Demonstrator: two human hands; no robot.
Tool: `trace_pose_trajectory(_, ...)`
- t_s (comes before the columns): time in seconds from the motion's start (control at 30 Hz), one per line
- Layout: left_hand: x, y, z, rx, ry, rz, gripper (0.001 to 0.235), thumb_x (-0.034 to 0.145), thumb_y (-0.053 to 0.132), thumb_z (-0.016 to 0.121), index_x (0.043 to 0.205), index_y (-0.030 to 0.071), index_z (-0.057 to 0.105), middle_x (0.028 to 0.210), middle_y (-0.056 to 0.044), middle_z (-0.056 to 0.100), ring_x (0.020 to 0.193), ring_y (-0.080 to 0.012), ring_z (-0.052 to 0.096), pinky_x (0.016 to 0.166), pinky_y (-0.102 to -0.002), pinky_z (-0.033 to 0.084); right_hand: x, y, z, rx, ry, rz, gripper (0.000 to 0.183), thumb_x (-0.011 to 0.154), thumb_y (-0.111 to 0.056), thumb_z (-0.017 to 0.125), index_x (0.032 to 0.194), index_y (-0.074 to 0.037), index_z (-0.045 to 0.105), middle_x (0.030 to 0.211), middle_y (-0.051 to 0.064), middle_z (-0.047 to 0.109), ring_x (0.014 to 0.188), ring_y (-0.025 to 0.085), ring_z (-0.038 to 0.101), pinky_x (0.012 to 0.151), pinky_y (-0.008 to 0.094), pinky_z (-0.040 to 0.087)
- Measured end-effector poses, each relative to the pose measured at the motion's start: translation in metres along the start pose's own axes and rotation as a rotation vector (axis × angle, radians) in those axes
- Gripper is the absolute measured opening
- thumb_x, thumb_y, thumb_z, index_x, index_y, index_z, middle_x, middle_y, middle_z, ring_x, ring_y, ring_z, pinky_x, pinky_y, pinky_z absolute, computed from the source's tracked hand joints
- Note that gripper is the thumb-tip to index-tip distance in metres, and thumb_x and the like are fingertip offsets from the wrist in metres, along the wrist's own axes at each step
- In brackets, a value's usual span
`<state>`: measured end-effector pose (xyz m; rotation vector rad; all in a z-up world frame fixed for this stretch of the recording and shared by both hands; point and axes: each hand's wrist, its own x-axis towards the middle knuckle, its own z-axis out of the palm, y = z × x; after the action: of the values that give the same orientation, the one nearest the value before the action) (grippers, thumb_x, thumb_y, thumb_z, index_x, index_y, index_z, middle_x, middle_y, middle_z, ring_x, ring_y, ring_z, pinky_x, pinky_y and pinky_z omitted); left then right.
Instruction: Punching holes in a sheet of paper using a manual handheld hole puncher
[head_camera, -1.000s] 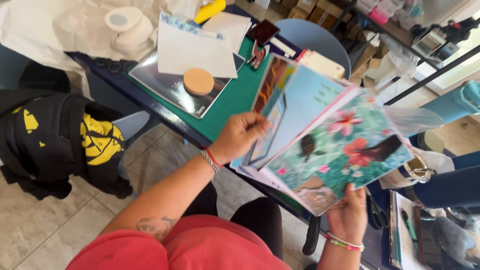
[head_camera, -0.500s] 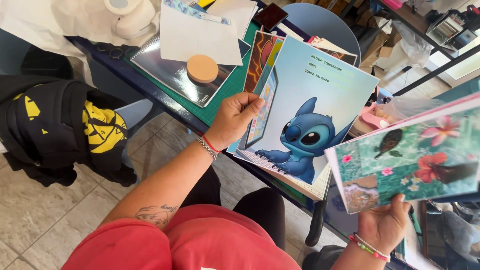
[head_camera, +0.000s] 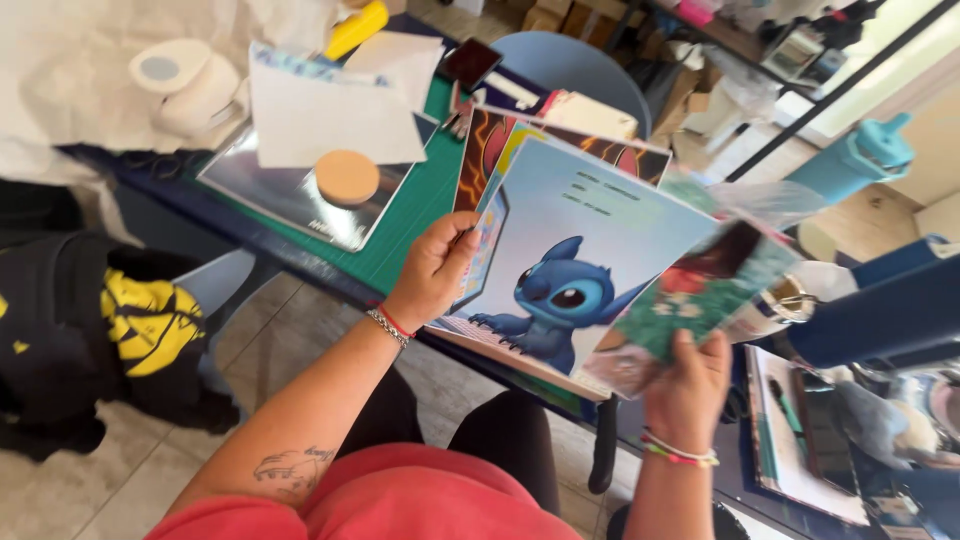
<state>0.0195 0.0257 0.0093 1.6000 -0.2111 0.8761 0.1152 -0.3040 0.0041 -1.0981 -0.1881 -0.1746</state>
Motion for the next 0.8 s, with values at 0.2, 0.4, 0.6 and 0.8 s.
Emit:
trace_pose_trajectory(0.2,0.003,-0.03,0.028,0.114,-0.005,0.034,0.03,0.108,0.029,0.047,0.128,0.007,0.055,0.089,-0.003,0.061,0.068,-0.0127,0.052,0.063,-0.03,0.046,-0.008,0.019,0.029,-0.049,-0.174,0.006,0.012,0.099,-0.009,0.058,0.101,-0.02,0.053,0.076,-0.001,0.059,0.045,0.011,0.051,0.025,0.03,0.041)
trace_pose_trajectory(0.4,0.01,-0.024,0.049,0.17,0.038,0.184,0.059,0.111,0.028,0.043,0.162,0.009,0.021,0.163,-0.018,0.04,0.13,-0.0318,0.064,0.098,-0.039,0.056,-0.003,0.021,0.042,0.04,-0.081,0.017,0.034,0.107,-0.045,0.042,0.108,-0.019,0.063,0.085,0.002,0.072,0.063,0.016,0.068,0.031,0.026,0.042)
trace_pose_trajectory(0.6,0.008,-0.026,0.05,0.216,0.053,0.231,0.057,0.11,0.03,0.043,0.158,0.002,0.028,0.148,-0.021,0.054,0.122,-0.0306,0.067,0.097,-0.04,0.058,0.003,0.028,0.027,-0.274,-0.267,-0.318,0.04,0.099,-0.008,0.063,0.137,-0.008,0.051,0.134,0.011,0.065,0.125,0.02,0.061,0.11,0.035,0.051)
trace_pose_trajectory(0.8,0.0,-0.011,0.048,0.24,0.053,0.305,0.053,0.111,0.027,0.046,0.156,0.003,0.035,0.129,-0.016,0.061,0.113,-0.0281,0.062,0.099,-0.041,0.051,-0.01,0.022,0.035,-0.302,-0.257,-0.243,0.046,0.093,-0.009,0.071,0.136,-0.009,0.055,0.128,0.009,0.069,0.117,0.019,0.066,0.103,0.033,0.056)
